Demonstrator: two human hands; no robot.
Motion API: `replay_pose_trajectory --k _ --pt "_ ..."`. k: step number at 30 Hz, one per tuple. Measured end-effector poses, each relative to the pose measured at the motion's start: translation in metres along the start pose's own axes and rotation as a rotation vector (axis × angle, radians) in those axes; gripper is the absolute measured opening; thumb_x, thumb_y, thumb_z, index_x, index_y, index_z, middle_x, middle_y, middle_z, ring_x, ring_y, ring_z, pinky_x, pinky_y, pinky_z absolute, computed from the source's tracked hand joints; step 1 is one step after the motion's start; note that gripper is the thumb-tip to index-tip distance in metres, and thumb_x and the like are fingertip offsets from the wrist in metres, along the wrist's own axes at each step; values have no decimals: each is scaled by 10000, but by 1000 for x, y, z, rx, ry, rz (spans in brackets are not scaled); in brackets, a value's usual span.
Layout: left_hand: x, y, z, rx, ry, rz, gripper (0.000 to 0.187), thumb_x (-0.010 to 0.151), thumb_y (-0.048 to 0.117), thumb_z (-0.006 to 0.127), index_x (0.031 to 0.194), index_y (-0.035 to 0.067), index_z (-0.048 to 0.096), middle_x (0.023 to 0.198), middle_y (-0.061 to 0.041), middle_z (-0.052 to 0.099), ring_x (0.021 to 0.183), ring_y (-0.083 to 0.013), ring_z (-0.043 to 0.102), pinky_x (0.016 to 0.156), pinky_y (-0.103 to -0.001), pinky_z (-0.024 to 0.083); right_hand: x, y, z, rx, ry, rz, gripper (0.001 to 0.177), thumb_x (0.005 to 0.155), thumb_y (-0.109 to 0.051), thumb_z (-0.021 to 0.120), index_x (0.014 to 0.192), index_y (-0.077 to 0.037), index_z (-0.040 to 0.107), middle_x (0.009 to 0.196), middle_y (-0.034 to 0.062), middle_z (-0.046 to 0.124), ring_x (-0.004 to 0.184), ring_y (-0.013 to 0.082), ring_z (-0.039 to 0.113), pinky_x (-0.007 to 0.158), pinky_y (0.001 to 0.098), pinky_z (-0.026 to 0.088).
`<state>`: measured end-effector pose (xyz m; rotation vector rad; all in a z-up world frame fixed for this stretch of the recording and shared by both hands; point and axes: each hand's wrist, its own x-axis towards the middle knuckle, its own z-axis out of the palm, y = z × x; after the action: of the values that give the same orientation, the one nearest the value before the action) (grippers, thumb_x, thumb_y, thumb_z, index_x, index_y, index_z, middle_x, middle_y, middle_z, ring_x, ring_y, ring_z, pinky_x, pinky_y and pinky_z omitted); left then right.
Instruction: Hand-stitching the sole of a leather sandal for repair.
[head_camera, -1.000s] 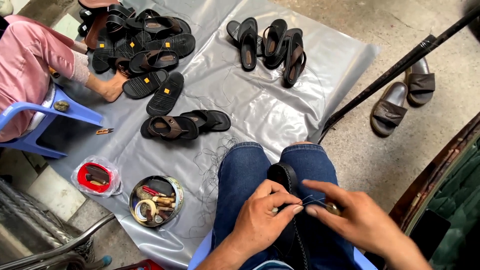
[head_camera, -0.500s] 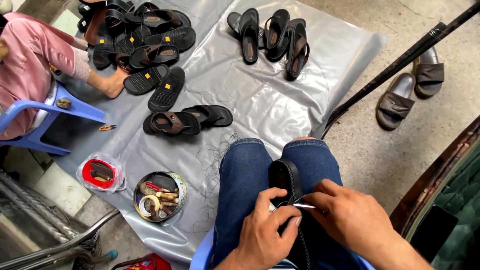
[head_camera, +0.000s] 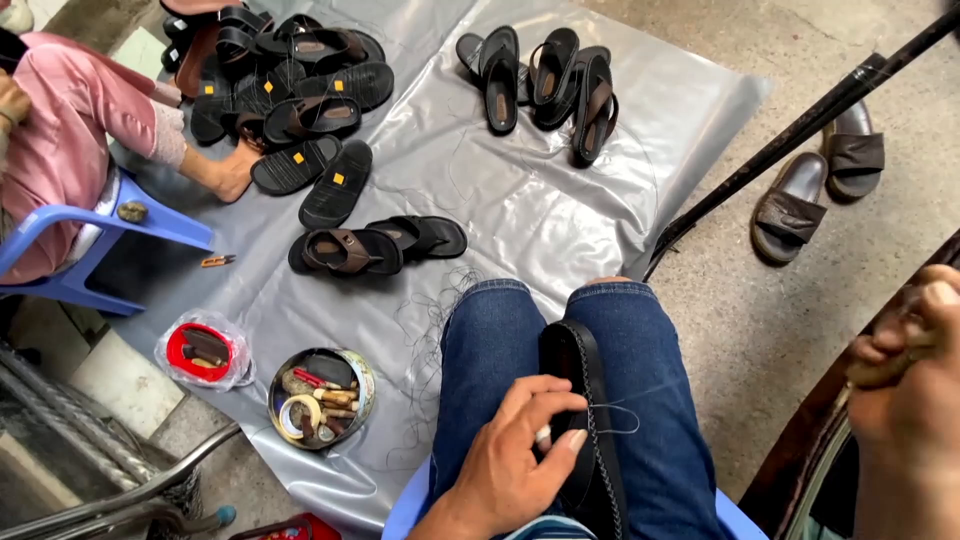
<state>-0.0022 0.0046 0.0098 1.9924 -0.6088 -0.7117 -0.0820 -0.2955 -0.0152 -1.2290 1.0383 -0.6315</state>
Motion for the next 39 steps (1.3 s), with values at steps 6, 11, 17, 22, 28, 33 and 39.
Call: replay_pose_trajectory --k 6,11,17,22,28,33,39 --pt "3 -14 -13 123 -61 -12 297 889 263 398 1108 175 578 1058 11 601 943 -194 610 789 -329 454 -69 11 30 -914 -811 -791 391 718 -247 658 1106 -273 624 1152 -10 576 867 121 626 768 256 489" --pt "0 -14 -13 289 -173 -20 296 891 263 409 1120 175 574 991 -1 588 874 -246 600 712 -406 464 -79 25 51 -900 -917 -731 123 777 -293 599 877 -243 651 963 -66 631 614 116 659 580 275 514" --pt "5 -28 -32 -661 -102 99 171 842 159 523 740 75 633 1250 -152 476 1135 -232 490 699 -224 369 -77 35 64 -747 -913 -616 145 813 -309 553 841 -186 625 718 -77 699 514 110 627 521 243 484" --pt "6 -31 -44 -1421 -194 211 310 891 169 501 719 -82 561 1293 -306 410 889 -328 580 371 -143 274 -78 40 61 -694 -905 -643 142 813 -285 553 847 -177 639 752 -85 707 538 91 644 525 234 486" --pt "17 -8 -37 11 -256 91 415 845 227 507 1245 118 515 1096 -33 643 1022 -147 611 899 -249 420 -80 48 56 -649 -868 -683 164 799 -242 579 910 -184 685 823 -63 740 674 77 711 617 219 521" --pt "22 -32 -28 391 -324 308 511 879 142 437 1360 301 371 680 -29 418 588 -259 519 505 -406 455 -76 56 59 -628 -832 -779 149 788 -190 605 908 -150 684 850 -43 727 735 89 707 657 222 533" --pt "11 -28 -32 74 -266 104 390 901 247 456 1285 201 503 823 -4 549 766 -152 572 760 -232 429 -79 46 53 -697 -868 -566 159 766 -273 616 871 -212 718 791 -97 762 577 34 699 547 185 510"
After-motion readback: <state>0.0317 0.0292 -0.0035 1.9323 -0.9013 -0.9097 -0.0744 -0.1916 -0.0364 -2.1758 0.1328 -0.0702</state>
